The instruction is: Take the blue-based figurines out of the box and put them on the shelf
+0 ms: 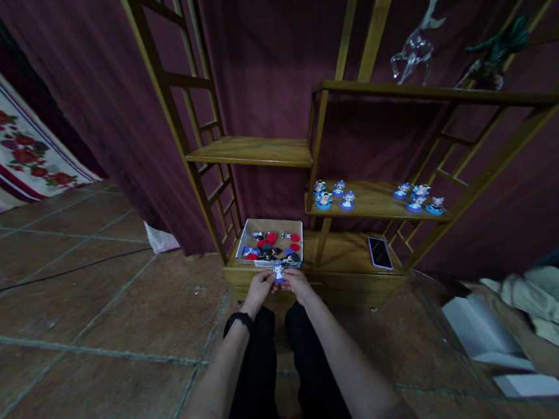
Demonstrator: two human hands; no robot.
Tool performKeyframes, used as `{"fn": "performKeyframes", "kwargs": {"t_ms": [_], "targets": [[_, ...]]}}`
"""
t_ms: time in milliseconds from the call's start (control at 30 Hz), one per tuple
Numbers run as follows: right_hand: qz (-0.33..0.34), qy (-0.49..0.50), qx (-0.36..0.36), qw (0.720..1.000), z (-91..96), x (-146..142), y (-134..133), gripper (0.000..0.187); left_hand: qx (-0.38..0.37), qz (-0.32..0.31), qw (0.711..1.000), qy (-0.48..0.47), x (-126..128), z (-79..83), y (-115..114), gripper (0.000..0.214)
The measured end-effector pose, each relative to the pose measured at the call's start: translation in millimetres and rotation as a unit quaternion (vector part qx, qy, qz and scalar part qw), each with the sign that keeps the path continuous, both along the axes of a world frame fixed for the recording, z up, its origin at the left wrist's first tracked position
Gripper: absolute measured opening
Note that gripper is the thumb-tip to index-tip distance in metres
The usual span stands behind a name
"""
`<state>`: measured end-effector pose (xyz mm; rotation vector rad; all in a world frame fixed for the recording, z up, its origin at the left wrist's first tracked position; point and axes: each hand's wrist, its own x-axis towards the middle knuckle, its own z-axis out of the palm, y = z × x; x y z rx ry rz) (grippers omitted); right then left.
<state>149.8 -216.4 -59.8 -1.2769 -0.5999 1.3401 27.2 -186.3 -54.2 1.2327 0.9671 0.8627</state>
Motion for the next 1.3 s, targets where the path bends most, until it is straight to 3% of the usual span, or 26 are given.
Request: {"fn": "performKeyframes", "kwargs": {"t_ms": [500,1300], "targets": [[0.003,-0.005,-0.016,1.0,13.0,-1,-4,0.014,0.004,-0.006,1.0,0.013,2,2.4,-1,0.019],[0.029,0.001,-0.003,1.0,9.7,-1,-4,0.02,-0.028,0.016,0.999,-0.014,-1,2.3,0,0.023]]}}
